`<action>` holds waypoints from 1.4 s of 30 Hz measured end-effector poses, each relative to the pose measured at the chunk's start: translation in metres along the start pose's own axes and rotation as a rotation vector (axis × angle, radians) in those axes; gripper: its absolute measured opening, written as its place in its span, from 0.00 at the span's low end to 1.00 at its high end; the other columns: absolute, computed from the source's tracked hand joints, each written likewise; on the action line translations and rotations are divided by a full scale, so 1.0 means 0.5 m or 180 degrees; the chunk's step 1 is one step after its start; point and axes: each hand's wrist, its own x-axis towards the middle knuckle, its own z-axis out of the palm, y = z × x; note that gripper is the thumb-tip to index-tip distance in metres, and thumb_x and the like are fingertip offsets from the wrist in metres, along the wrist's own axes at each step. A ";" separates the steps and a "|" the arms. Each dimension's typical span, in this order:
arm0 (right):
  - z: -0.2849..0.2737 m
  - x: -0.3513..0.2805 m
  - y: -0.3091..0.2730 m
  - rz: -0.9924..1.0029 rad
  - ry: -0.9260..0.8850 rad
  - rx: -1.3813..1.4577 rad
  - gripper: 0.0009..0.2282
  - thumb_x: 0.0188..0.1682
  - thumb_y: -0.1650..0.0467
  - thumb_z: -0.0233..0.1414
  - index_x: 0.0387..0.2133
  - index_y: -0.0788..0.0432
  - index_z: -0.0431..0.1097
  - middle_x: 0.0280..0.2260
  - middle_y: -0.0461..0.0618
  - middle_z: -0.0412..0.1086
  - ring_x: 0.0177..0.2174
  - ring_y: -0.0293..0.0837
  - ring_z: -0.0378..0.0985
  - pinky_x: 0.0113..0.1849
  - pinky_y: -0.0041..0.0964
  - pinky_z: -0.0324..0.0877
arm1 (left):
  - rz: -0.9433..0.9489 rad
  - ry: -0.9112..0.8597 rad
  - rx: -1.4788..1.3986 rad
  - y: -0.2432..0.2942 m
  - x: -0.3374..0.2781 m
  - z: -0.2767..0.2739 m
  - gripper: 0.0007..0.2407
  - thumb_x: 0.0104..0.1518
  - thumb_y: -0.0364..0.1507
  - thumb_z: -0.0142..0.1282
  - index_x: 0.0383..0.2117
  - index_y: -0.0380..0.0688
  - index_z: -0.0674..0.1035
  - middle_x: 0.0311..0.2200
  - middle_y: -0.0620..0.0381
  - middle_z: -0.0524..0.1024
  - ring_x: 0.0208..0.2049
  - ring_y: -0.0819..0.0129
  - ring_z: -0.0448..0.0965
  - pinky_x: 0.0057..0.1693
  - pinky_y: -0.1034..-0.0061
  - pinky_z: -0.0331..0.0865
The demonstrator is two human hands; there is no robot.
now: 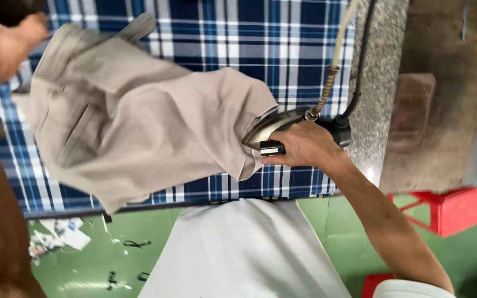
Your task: Ironing and pressing a pair of beige trousers on a checkered ironing board, including smoothing the fabric and repositioning the garment.
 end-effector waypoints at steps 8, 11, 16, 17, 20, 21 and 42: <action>-0.024 -0.009 -0.004 -0.0303 0.0033 0.0451 0.22 0.47 0.48 0.51 0.32 0.53 0.73 0.24 0.53 0.76 0.27 0.55 0.80 0.29 0.49 0.73 | -0.1124 0.0416 -0.3860 0.368 -0.572 -0.131 0.21 0.57 0.41 0.48 0.55 0.56 0.60 0.48 0.52 0.65 0.47 0.65 0.67 0.57 0.71 0.64; -0.033 -0.015 0.001 -0.0473 0.0227 0.0812 0.19 0.46 0.51 0.54 0.22 0.53 0.70 0.16 0.52 0.72 0.23 0.54 0.79 0.28 0.45 0.71 | -0.1998 0.0221 -0.4049 0.474 -0.703 -0.018 0.25 0.50 0.45 0.52 0.53 0.56 0.60 0.47 0.49 0.62 0.45 0.61 0.66 0.53 0.64 0.60; 0.005 -0.016 0.016 -0.0642 0.0241 0.0907 0.16 0.51 0.55 0.55 0.22 0.51 0.71 0.15 0.47 0.72 0.18 0.45 0.75 0.25 0.37 0.70 | -0.1258 0.0343 -0.3341 0.578 -0.878 0.173 0.36 0.50 0.28 0.61 0.70 0.46 0.58 0.66 0.33 0.57 0.64 0.37 0.61 0.67 0.47 0.54; 0.015 -0.009 0.027 -0.0575 0.0215 0.0868 0.16 0.50 0.54 0.54 0.23 0.51 0.72 0.16 0.47 0.72 0.19 0.46 0.76 0.25 0.38 0.70 | -0.1108 0.0401 -0.2730 0.610 -0.892 0.185 0.36 0.46 0.30 0.65 0.67 0.48 0.63 0.64 0.36 0.58 0.64 0.37 0.62 0.66 0.49 0.58; 0.019 -0.042 0.034 -0.0443 0.0141 0.0821 0.16 0.49 0.53 0.54 0.26 0.52 0.74 0.18 0.48 0.73 0.22 0.47 0.79 0.26 0.39 0.70 | -0.0769 0.0434 -0.1644 0.682 -0.906 0.209 0.34 0.43 0.34 0.68 0.62 0.49 0.70 0.62 0.38 0.60 0.57 0.39 0.67 0.60 0.52 0.64; 0.013 -0.061 0.034 -0.0357 0.0093 0.0822 0.17 0.49 0.53 0.54 0.27 0.52 0.75 0.20 0.48 0.74 0.23 0.48 0.80 0.27 0.40 0.71 | -0.0562 0.0400 -0.1177 0.703 -0.904 0.215 0.32 0.45 0.38 0.67 0.61 0.48 0.73 0.61 0.37 0.60 0.51 0.41 0.71 0.55 0.52 0.67; 0.146 -0.400 0.517 0.2606 0.1027 0.2167 0.25 0.52 0.51 0.52 0.25 0.63 0.70 0.23 0.59 0.72 0.22 0.53 0.73 0.30 0.45 0.63 | 0.0674 0.0467 -0.0236 0.816 -0.783 0.303 0.25 0.61 0.43 0.46 0.62 0.45 0.70 0.64 0.43 0.64 0.40 0.41 0.69 0.52 0.51 0.65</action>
